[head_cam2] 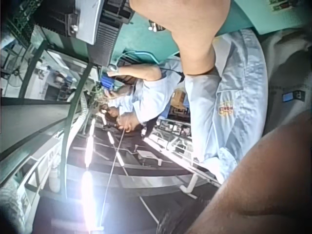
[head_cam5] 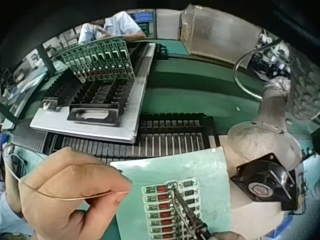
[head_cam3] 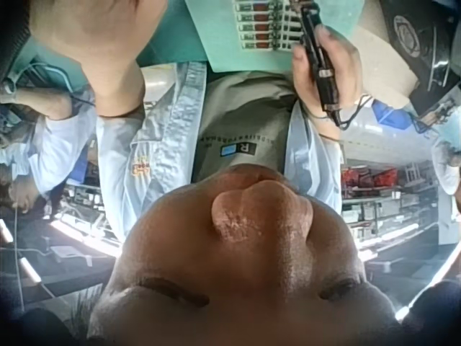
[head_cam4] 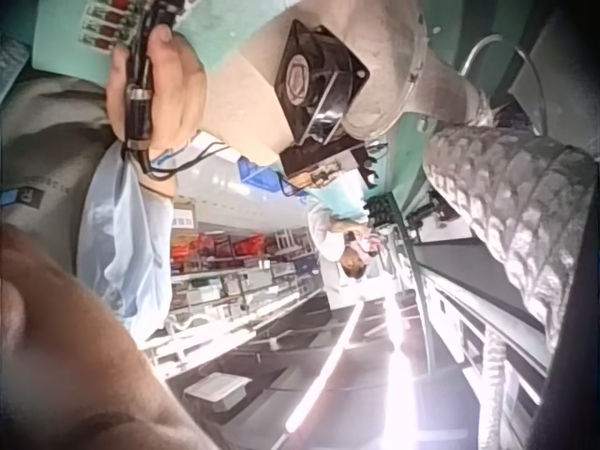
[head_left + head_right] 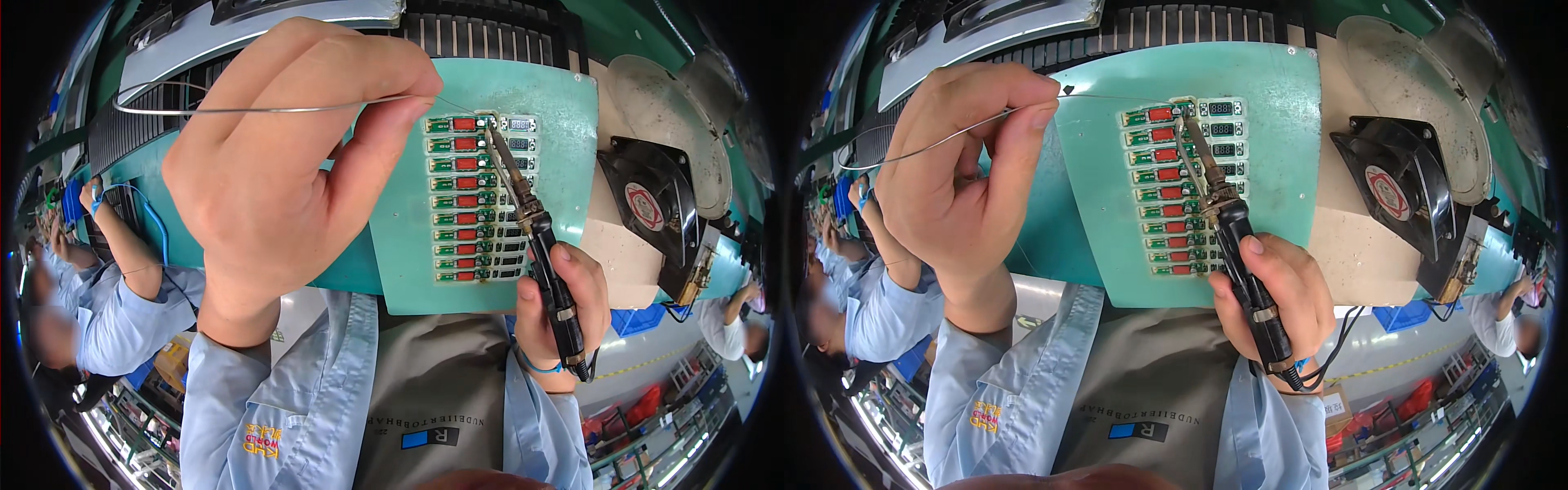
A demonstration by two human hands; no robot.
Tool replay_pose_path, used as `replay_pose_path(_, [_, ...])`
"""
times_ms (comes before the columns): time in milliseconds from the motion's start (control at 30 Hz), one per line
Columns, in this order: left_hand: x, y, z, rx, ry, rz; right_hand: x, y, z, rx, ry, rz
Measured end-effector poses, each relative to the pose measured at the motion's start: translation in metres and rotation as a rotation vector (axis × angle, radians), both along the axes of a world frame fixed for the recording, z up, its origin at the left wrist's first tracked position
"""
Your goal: Soldering electronic components onto a printed circuit board and inspecting the work.
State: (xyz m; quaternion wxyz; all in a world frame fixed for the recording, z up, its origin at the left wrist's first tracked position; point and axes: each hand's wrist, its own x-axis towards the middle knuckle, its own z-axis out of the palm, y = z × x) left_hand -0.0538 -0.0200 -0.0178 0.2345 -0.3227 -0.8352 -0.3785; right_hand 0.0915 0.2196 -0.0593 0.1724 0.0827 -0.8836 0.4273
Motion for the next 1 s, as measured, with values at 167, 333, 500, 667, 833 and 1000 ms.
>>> replay_pose_path(167, [0.0, -0.002, 0.0, -0.018, -0.003, -0.011, -0.002, 0.0, 0.0, -0.017, -0.011, 0.005])
replay_pose_path(333, [0.002, 0.0, 0.001, -0.032, -0.007, -0.018, -0.003, -0.001, 0.0, -0.029, -0.02, 0.007])
replay_pose_path(500, [0.001, -0.008, 0.0, -0.045, -0.011, -0.031, -0.002, -0.001, -0.001, -0.041, -0.031, -0.008])
replay_pose_path(667, [0.003, -0.003, -0.001, -0.06, -0.013, -0.037, -0.001, -0.002, -0.001, -0.039, -0.031, -0.012])
replay_pose_path(833, [0.001, -0.006, -0.001, -0.073, -0.015, -0.044, -0.001, -0.004, -0.001, -0.027, -0.027, -0.011])
replay_pose_path(1000, [-0.001, -0.003, -0.003, -0.086, -0.018, -0.054, 0.001, -0.004, -0.002, -0.031, -0.032, -0.015])
